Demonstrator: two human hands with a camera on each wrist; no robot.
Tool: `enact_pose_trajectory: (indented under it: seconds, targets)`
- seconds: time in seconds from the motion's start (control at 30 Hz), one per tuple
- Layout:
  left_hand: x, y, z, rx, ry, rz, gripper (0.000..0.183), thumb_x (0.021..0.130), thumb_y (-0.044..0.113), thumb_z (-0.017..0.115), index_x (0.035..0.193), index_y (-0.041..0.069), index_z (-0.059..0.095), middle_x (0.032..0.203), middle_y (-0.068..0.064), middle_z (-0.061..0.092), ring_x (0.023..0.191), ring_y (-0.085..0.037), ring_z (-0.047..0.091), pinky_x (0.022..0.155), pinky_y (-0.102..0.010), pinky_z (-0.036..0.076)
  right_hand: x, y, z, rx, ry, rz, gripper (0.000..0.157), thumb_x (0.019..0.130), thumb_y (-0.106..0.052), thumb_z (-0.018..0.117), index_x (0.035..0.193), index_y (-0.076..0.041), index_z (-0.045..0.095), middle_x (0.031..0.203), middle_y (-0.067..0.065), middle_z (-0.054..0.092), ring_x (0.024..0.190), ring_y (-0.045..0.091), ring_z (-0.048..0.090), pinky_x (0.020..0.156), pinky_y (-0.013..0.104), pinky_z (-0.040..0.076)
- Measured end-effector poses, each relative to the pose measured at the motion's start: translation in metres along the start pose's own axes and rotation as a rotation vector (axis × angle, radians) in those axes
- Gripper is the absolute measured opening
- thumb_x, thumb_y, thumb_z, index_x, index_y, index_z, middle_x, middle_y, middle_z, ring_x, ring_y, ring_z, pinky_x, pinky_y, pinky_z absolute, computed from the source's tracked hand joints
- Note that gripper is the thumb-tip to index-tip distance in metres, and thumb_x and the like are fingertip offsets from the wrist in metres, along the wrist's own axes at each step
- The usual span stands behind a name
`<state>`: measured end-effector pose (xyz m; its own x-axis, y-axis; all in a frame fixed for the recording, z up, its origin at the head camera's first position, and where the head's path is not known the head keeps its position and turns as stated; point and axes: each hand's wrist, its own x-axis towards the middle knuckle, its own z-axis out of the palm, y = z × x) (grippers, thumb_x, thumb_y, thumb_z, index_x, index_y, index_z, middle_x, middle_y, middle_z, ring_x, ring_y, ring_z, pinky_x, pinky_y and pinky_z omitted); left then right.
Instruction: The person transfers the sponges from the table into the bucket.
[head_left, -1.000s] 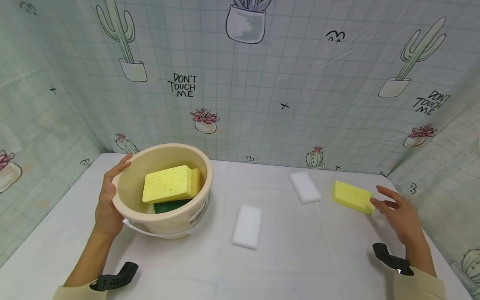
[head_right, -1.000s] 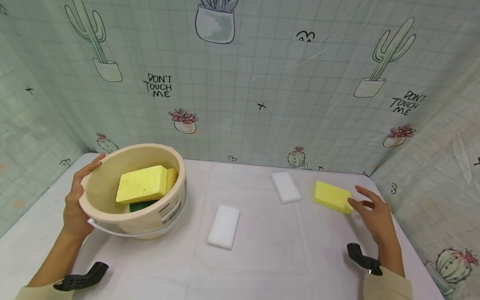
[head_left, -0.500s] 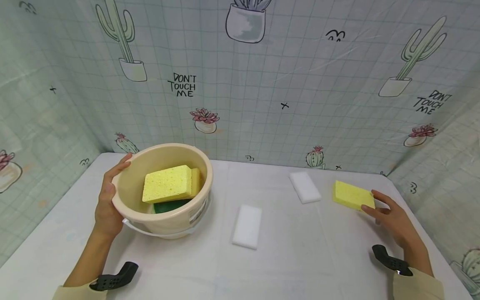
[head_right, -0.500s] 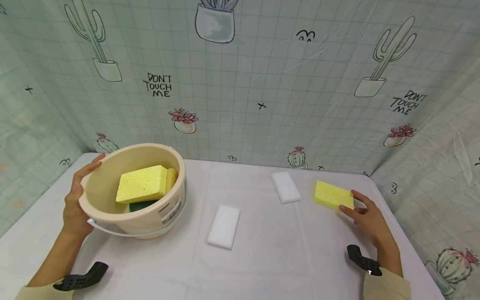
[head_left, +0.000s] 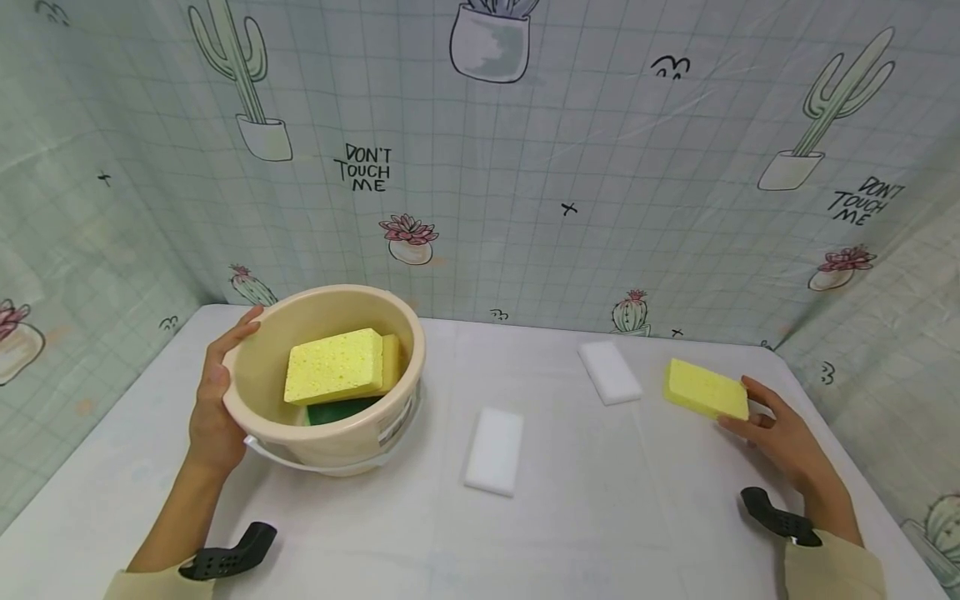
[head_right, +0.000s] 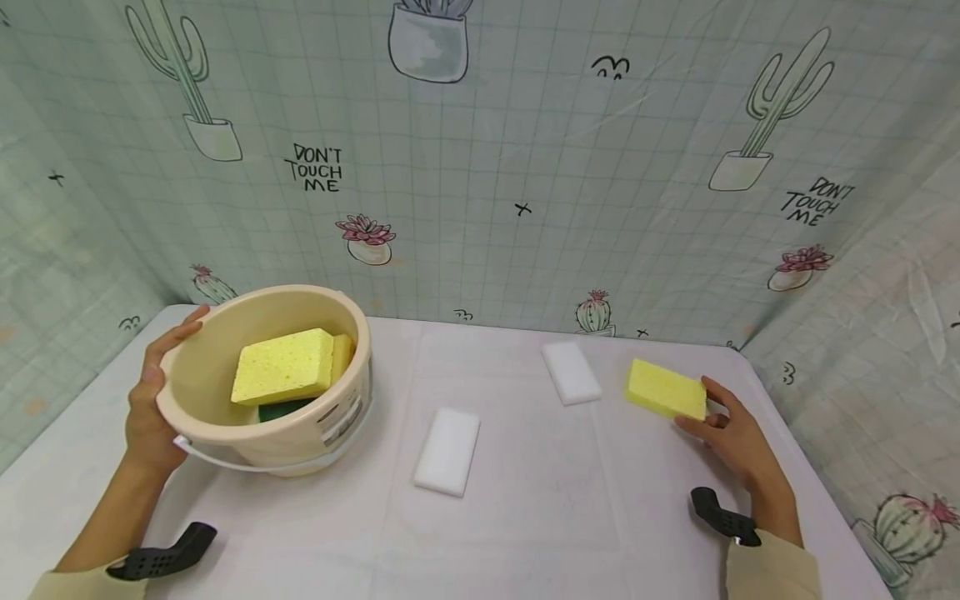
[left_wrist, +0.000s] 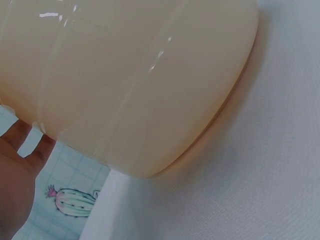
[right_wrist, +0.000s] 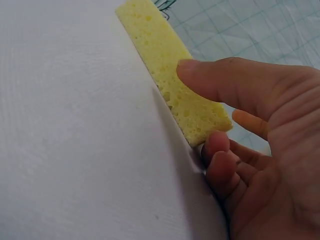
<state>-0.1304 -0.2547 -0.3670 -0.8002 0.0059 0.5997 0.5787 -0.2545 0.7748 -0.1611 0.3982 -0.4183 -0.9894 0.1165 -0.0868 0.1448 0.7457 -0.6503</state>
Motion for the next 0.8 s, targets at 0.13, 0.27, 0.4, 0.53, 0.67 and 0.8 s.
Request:
enact_pose_trajectory:
  seconds: [0.13, 0.27, 0.4, 0.53, 0.67, 0.8]
  targets:
    - [0.0000, 0.0001, 0.0000, 0.004, 0.002, -0.002, 0.048, 0.092, 0.027, 0.032, 0.133, 0.002, 0.033, 0.145, -0.013, 0.011, 0.131, -0.026, 0.011, 0.103, -0.025, 0.022, 0.0027, 0.0017, 0.0014, -0.024, -0.006, 0.008, 0.096, 0.077, -0.052, 0.061, 0.144, -0.018, 0.002, 0.134, 0.029, 0.027, 0.096, 0.036, 0.043, 0.064, 0.030, 0.044]
    - [0.0003, 0.0003, 0.0001, -0.008, 0.003, -0.005, 0.048, 0.092, 0.028, 0.032, 0.133, 0.003, 0.033, 0.145, -0.012, 0.010, 0.131, -0.026, 0.011, 0.103, -0.026, 0.021, 0.0037, 0.0035, 0.0013, -0.045, -0.011, 0.004, 0.091, 0.079, -0.051, 0.059, 0.144, -0.016, 0.005, 0.131, 0.029, 0.029, 0.096, 0.036, 0.043, 0.065, 0.033, 0.044]
    - [0.0006, 0.0002, 0.0004, -0.016, 0.004, -0.003, 0.048, 0.092, 0.028, 0.032, 0.133, 0.002, 0.033, 0.145, -0.012, 0.010, 0.131, -0.026, 0.010, 0.103, -0.026, 0.021, 0.0048, 0.0053, 0.0013, -0.039, -0.011, -0.004, 0.091, 0.080, -0.048, 0.059, 0.144, -0.014, 0.005, 0.139, 0.028, 0.018, 0.100, 0.037, 0.041, 0.069, 0.037, 0.044]
    - [0.0008, 0.0002, 0.0006, -0.012, 0.005, -0.005, 0.048, 0.092, 0.027, 0.032, 0.133, 0.002, 0.033, 0.145, -0.012, 0.011, 0.131, -0.026, 0.011, 0.103, -0.026, 0.022, 0.0054, 0.0065, 0.0019, -0.015, -0.017, 0.021, 0.094, 0.079, -0.047, 0.061, 0.143, -0.011, 0.004, 0.139, 0.028, 0.018, 0.098, 0.035, 0.040, 0.070, 0.038, 0.043]
    - [0.0006, 0.0004, 0.0006, -0.015, 0.005, -0.010, 0.048, 0.091, 0.026, 0.032, 0.133, 0.002, 0.033, 0.145, -0.012, 0.011, 0.131, -0.026, 0.012, 0.103, -0.025, 0.023, 0.0052, 0.0065, 0.0015, 0.002, -0.026, 0.035, 0.094, 0.078, -0.046, 0.062, 0.143, -0.010, 0.005, 0.140, 0.028, 0.016, 0.102, 0.037, 0.039, 0.073, 0.043, 0.043]
    - [0.0002, 0.0004, 0.0004, -0.026, 0.003, -0.013, 0.048, 0.091, 0.026, 0.032, 0.133, 0.002, 0.033, 0.145, -0.012, 0.011, 0.131, -0.026, 0.012, 0.102, -0.025, 0.023, 0.0042, 0.0057, 0.0009, 0.005, -0.030, 0.030, 0.092, 0.079, -0.040, 0.064, 0.143, -0.009, 0.006, 0.141, 0.026, 0.014, 0.103, 0.037, 0.040, 0.073, 0.040, 0.045]
